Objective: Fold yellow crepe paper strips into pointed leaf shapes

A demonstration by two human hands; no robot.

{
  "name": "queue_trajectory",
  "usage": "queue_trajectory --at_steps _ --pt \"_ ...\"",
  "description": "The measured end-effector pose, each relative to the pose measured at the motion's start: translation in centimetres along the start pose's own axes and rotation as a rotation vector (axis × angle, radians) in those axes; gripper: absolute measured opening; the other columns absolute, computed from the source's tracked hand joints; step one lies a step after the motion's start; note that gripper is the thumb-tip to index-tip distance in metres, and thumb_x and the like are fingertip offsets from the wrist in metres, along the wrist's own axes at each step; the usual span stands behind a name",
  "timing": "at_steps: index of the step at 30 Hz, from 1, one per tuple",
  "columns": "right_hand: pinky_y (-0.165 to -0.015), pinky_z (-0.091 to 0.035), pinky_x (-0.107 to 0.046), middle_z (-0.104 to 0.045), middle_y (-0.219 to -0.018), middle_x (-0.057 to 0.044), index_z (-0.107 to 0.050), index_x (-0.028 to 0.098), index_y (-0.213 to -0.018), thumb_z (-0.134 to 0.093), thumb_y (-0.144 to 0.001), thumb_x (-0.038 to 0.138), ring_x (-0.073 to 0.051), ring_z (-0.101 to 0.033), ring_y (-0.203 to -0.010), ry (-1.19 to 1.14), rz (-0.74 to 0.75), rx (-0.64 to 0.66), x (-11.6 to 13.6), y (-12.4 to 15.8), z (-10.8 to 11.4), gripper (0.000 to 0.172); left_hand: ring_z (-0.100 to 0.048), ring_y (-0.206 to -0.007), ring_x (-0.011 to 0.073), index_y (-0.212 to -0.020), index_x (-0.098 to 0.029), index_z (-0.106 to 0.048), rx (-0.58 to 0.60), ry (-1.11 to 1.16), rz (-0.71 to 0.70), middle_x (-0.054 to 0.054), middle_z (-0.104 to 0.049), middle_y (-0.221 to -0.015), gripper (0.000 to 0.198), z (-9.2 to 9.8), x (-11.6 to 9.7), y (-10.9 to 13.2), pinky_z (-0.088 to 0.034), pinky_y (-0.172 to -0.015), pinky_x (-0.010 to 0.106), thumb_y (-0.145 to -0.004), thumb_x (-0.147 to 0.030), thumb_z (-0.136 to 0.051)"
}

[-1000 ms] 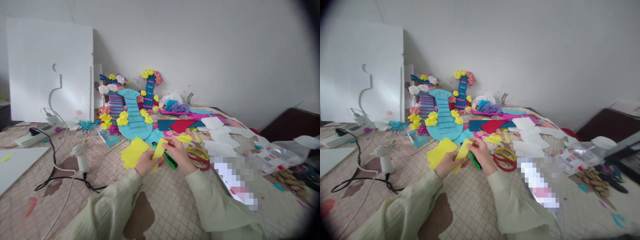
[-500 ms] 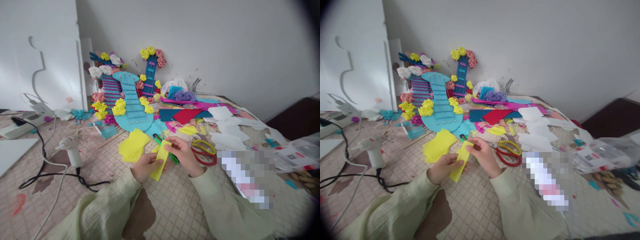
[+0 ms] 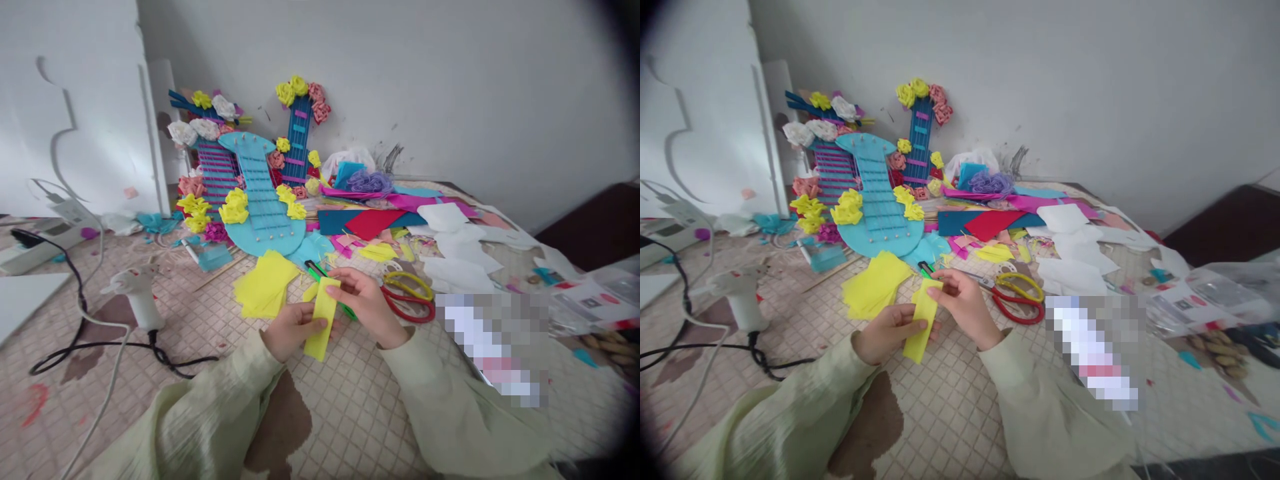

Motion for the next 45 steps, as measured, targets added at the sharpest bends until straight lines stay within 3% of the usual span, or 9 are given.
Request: queue_trajectory --at_steps 7,15,31,35,45 --pt "-0.061 -0.045 -0.025 -0.059 -0.081 -0.002 -0.055 0.019 -0.091 -0.061 -0.067 0.028 -0.013 -0.055 -0.070 0.011 0.003 -0.001 0.0 -0.1 0.0 0.026 -0.060 -0.073 0.0166 -0.085 -0.013 -0.059 0.003 -0.042 0.009 0.006 -0.066 -0.079 0.033 -0.3 -0.3 0.1 -0.046 -0.066 0.027 -0.059 -0.032 -0.069" --pt "-0.062 -0.045 -0.026 -0.060 -0.081 -0.003 -0.055 0.019 -0.092 -0.061 -0.067 0.028 -0.014 -0.056 -0.071 0.009 -0.023 0.028 0.1 0.2 -0.5 0.028 -0.057 -0.068 0.0147 -0.078 -0.013 -0.062 -0.151 -0.218 -0.196 0.002 -0.064 -0.070 0.024 0.5 -2.4 0.4 -0.042 -0.059 0.022 -0.065 -0.034 -0.061" --pt "-0.060 -0.044 -0.026 -0.060 -0.070 -0.002 -0.063 0.015 -0.071 -0.061 -0.066 0.037 -0.014 -0.054 -0.065 -0.023 -0.082 -0.031 -0.7 0.5 -0.1 0.023 -0.057 -0.065 0.0139 -0.081 -0.012 -0.063 -0.134 -0.196 -0.201 0.004 -0.065 -0.072 0.027 0.8 -2.0 0.1 -0.042 -0.057 0.021 -0.068 -0.035 -0.058" --pt "-0.056 -0.042 -0.025 -0.060 -0.065 -0.002 -0.064 0.015 -0.069 -0.060 -0.067 0.038 -0.013 -0.053 -0.061 0.100 -0.064 -0.049 -0.6 0.4 0.4 0.023 -0.058 -0.067 0.0145 -0.080 -0.012 -0.062 -0.137 -0.172 -0.182 0.003 -0.065 -0.071 0.026 0.9 -1.8 0.1 -0.042 -0.059 0.022 -0.067 -0.035 -0.059" --pt "-0.059 -0.045 -0.027 -0.064 -0.069 -0.004 -0.068 0.016 -0.073 -0.060 -0.067 0.037 -0.015 -0.056 -0.063 0.060 -0.059 -0.071 -0.1 0.5 0.5 0.023 -0.058 -0.065 0.0154 -0.078 -0.013 -0.063 -0.137 -0.229 -0.184 0.004 -0.066 -0.071 0.029 0.7 -2.1 0.3 -0.043 -0.059 0.023 -0.066 -0.039 -0.060"
Point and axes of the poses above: each hand's wrist, its own y-axis away from the middle knuckle, its own z-axis out of the back of the hand, x = y × z, the point moved 8 cm from there along -y, towards the middle knuckle
